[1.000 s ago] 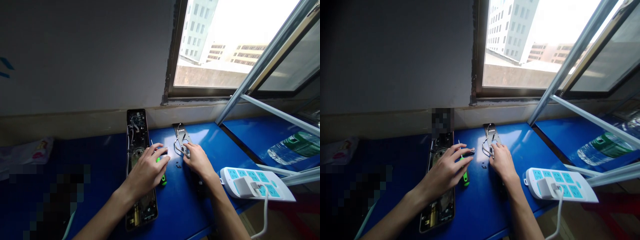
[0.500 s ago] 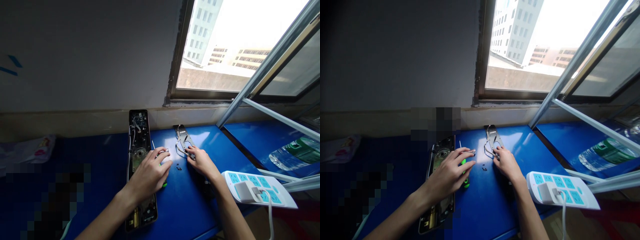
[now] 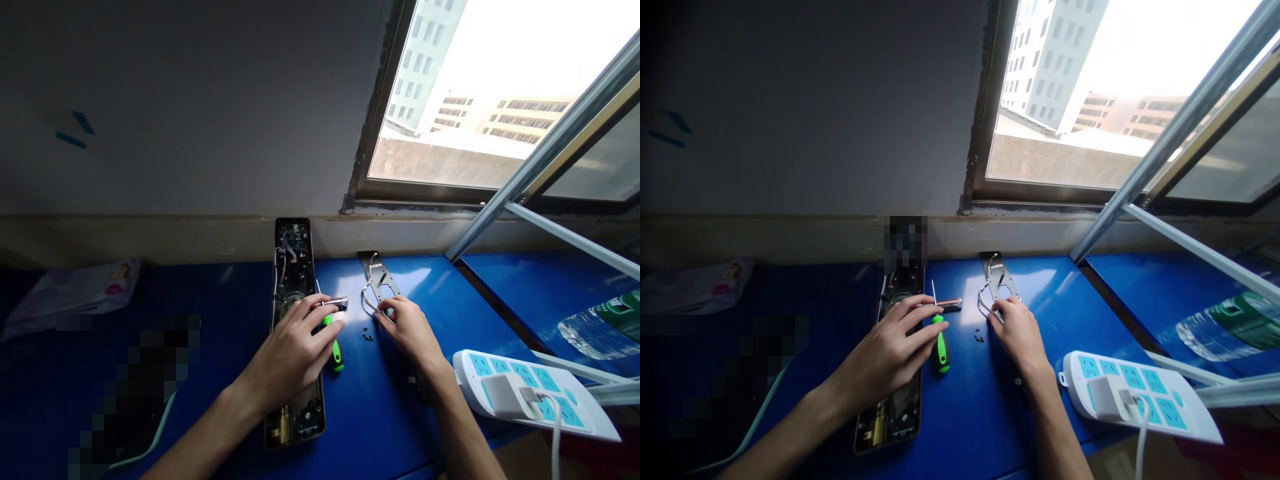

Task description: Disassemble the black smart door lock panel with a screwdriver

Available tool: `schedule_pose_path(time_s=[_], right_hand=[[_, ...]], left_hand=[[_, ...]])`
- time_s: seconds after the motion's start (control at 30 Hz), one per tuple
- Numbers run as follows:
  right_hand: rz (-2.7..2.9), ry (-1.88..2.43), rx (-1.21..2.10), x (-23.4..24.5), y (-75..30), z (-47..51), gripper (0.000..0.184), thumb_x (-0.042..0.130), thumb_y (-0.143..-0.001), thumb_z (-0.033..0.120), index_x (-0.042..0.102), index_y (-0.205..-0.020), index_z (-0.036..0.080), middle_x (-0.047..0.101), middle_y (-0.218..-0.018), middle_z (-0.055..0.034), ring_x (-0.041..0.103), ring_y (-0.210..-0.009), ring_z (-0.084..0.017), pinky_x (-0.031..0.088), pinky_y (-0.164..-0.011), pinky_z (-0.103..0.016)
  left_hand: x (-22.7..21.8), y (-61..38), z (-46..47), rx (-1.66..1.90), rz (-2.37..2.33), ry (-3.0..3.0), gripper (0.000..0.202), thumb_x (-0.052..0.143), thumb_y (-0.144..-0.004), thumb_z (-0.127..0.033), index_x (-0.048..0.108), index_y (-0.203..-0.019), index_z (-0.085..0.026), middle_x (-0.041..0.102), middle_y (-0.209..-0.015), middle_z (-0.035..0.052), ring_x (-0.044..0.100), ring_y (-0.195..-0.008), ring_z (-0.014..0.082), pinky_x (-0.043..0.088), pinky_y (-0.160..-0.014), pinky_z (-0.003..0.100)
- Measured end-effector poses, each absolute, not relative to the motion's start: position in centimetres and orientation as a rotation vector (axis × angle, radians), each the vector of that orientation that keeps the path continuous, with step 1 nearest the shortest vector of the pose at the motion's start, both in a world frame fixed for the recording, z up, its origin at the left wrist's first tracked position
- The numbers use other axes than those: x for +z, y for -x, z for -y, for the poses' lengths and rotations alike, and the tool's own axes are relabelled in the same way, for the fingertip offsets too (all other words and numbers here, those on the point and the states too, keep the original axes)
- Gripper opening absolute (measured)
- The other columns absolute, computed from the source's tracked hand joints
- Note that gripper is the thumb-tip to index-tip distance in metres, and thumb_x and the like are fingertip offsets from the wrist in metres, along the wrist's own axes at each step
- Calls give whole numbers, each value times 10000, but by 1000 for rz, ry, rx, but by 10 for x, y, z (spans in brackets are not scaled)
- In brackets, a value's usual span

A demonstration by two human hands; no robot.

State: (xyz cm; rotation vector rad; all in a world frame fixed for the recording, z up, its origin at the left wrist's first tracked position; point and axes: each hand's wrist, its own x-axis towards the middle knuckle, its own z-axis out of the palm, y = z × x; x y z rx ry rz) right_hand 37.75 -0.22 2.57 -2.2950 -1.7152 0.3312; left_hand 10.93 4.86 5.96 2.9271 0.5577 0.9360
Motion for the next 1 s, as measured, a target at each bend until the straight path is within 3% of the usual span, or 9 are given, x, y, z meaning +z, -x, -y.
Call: schedule_pose_path(time_s=[0.13,0.2,0.3,0.4,0.6,0.73,0.87,1.0], right_hand=[[1689,2216,255,39,-369,2,244,694,-996,302,700,-1211,188,727,-1234,-103,669,-1164,-268,547,-996,-449],[1704,2151,243,47,-358,1,198,654,-1004,301,705,-1165,198,740,-1211,-109,658,-1170,-272,521,-981,-403],[1790,2053,336,55,-333,-2,183,610,-1009,361,686,-914,225,761,-935,-52,691,-843,-207,494,-743,-312],[1888,2016,451,52,-304,-9,202,731,-907,372,644,-788,234,717,-726,-12,634,-648,-189,366,-586,-288],[1900,2032,505,50,-279,-27,110,723,-797,164,637,-832,223,698,-678,13,608,-605,-156,326,-565,-252],[1763,2112,400,87,-295,-29,32,646,-837,227,618,-844,241,677,-615,15,572,-526,-160,306,-520,-260],[1695,2071,258,130,-309,-32,103,671,-808,346,625,-847,263,717,-702,-19,592,-555,-182,331,-522,-277],[1695,2011,259,131,-301,-39,90,636,-810,330,600,-867,271,699,-656,6,565,-541,-176,311,-529,-281]], left_hand=[[49,-90,-51,1024,-638,-2835,317,552,-1024,-101,712,-1287,-177,702,-1344,127,533,-1376,318,596,-1068,516],[46,-80,-52,1070,-732,-2785,337,561,-1025,-106,699,-1317,-200,682,-1372,119,512,-1391,314,579,-1090,527],[41,-67,-52,1122,-869,-2720,358,578,-1026,-138,679,-1356,-234,646,-1410,115,504,-1398,320,551,-1123,559],[32,-57,-50,1138,-1002,-2616,407,581,-1034,-181,629,-1424,-285,584,-1474,104,507,-1413,318,528,-1152,577],[14,-49,-45,1102,-1207,-2271,480,558,-1061,-293,492,-1535,-319,532,-1536,100,580,-1407,279,563,-1141,484],[17,-42,-46,1078,-1210,-2187,448,545,-1070,-308,512,-1517,-316,548,-1522,102,597,-1393,279,547,-1159,498],[19,-38,-46,1100,-1190,-2225,354,541,-1071,-301,605,-1420,-296,558,-1491,98,601,-1375,269,563,-1135,473],[24,-46,-51,1217,-1164,-2321,285,577,-1051,-263,677,-1318,-250,630,-1335,95,619,-1270,257,573,-1091,466]])
